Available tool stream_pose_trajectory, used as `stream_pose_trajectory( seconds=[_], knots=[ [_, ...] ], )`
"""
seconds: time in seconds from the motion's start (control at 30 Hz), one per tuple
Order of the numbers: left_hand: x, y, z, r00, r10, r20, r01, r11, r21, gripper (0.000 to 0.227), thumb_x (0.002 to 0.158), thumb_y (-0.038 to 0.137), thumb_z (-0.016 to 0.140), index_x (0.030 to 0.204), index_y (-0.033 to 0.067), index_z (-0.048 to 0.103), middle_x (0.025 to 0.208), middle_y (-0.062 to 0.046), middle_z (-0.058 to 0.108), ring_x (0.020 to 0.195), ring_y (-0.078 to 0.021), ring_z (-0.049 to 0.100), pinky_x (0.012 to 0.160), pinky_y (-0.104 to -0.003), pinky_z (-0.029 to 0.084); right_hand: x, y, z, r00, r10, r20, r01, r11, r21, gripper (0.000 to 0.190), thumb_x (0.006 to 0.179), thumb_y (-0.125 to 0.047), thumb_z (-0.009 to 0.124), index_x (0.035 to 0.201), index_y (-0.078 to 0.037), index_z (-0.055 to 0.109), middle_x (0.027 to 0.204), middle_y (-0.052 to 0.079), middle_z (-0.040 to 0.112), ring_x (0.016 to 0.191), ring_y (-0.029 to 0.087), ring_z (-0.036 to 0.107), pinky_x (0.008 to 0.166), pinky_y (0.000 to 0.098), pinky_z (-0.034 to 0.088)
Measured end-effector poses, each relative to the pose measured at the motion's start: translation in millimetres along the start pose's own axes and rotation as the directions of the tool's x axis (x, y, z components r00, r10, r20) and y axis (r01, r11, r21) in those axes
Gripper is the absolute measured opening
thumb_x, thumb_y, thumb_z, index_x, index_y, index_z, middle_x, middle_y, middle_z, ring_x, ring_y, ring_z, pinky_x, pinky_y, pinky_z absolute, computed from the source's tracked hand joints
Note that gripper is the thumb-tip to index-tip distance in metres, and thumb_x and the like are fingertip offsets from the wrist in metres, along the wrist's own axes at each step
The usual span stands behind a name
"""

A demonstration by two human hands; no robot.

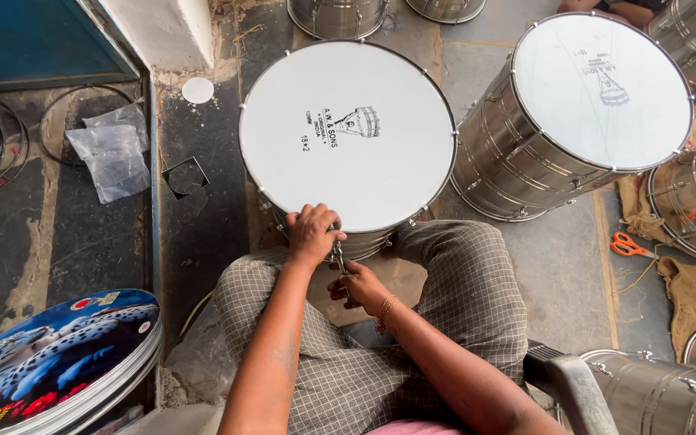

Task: The person sits on a chair and uses a wrench to tighten the tension rods on a drum with a graphic skin. They then flip the drum over and continue tightening the tension rods on the plain white drumhead side.

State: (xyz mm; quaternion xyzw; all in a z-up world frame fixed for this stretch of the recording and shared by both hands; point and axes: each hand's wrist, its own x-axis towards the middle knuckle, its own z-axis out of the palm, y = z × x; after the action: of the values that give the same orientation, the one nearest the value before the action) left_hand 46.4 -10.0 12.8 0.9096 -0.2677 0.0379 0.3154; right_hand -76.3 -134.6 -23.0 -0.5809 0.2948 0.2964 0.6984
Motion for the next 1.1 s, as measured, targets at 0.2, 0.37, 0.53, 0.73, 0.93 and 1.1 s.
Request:
stream_pose_trajectory(
  seconds=[0.2,0.37,0.53,0.73,0.93,1.1],
  knots=[
    [-2,11,-3,0.998,0.058,0.001,-0.058,0.998,0.005,0.024,0.074,0.032,0.085,0.086,0.0182,0.069,0.089,0.005,0.061,0.096,-0.0207,0.055,0.091,-0.044,0.032,32,33,-15,0.989,0.045,-0.143,-0.055,0.996,-0.069,0.032,0.103,-0.034,0.056,0.125,-0.013,0.066,0.082,0.000,0.057,0.063,0.011,0.047,0.054,0.0277,0.040],
    [-1,14,-3,0.999,0.036,-0.026,-0.037,0.999,-0.011,0.026,0.071,0.034,0.086,0.084,0.0189,0.069,0.087,0.005,0.061,0.095,-0.0208,0.056,0.092,-0.045,0.032,63,54,-33,0.992,-0.021,-0.127,0.024,0.999,0.022,0.023,0.096,-0.019,0.062,0.116,-0.010,0.065,0.080,0.002,0.061,0.060,0.012,0.051,0.050,0.0294,0.037],
    [-2,12,-1,0.999,0.014,-0.042,-0.015,0.999,-0.029,0.029,0.068,0.036,0.088,0.081,0.0184,0.068,0.086,0.005,0.061,0.095,-0.0207,0.056,0.094,-0.045,0.032,66,42,-13,0.991,0.048,-0.123,-0.029,0.988,0.151,0.020,0.094,-0.016,0.067,0.112,-0.010,0.059,0.086,0.004,0.076,0.067,0.016,0.071,0.054,0.0309,0.052],
    [-5,12,1,0.998,0.008,-0.068,-0.012,0.999,-0.053,0.029,0.067,0.034,0.089,0.080,0.0178,0.069,0.085,0.004,0.061,0.094,-0.0214,0.056,0.095,-0.044,0.033,105,51,23,0.997,-0.053,-0.060,0.072,0.922,0.380,0.025,0.090,-0.006,0.069,0.113,-0.006,0.058,0.087,0.010,0.071,0.070,0.024,0.071,0.064,0.0442,0.064],
    [-5,10,4,0.999,-0.016,-0.052,0.013,0.998,-0.062,0.028,0.067,0.033,0.090,0.079,0.0177,0.069,0.084,0.005,0.062,0.093,-0.0205,0.057,0.096,-0.044,0.034,125,49,46,0.971,-0.075,-0.227,0.190,0.820,0.539,0.026,0.098,-0.014,0.063,0.122,-0.009,0.053,0.098,0.009,0.074,0.079,0.024,0.074,0.066,0.0413,0.066],
    [-4,10,0,0.998,0.005,-0.068,-0.010,0.997,-0.075,0.028,0.067,0.033,0.089,0.079,0.0172,0.070,0.085,0.005,0.063,0.094,-0.0215,0.057,0.094,-0.045,0.033,131,71,-18,0.999,0.005,-0.050,0.012,0.942,0.337,0.014,0.100,-0.020,0.063,0.110,-0.010,0.060,0.078,0.005,0.055,0.062,0.022,0.054,0.050,0.0438,0.053]
  ],
)
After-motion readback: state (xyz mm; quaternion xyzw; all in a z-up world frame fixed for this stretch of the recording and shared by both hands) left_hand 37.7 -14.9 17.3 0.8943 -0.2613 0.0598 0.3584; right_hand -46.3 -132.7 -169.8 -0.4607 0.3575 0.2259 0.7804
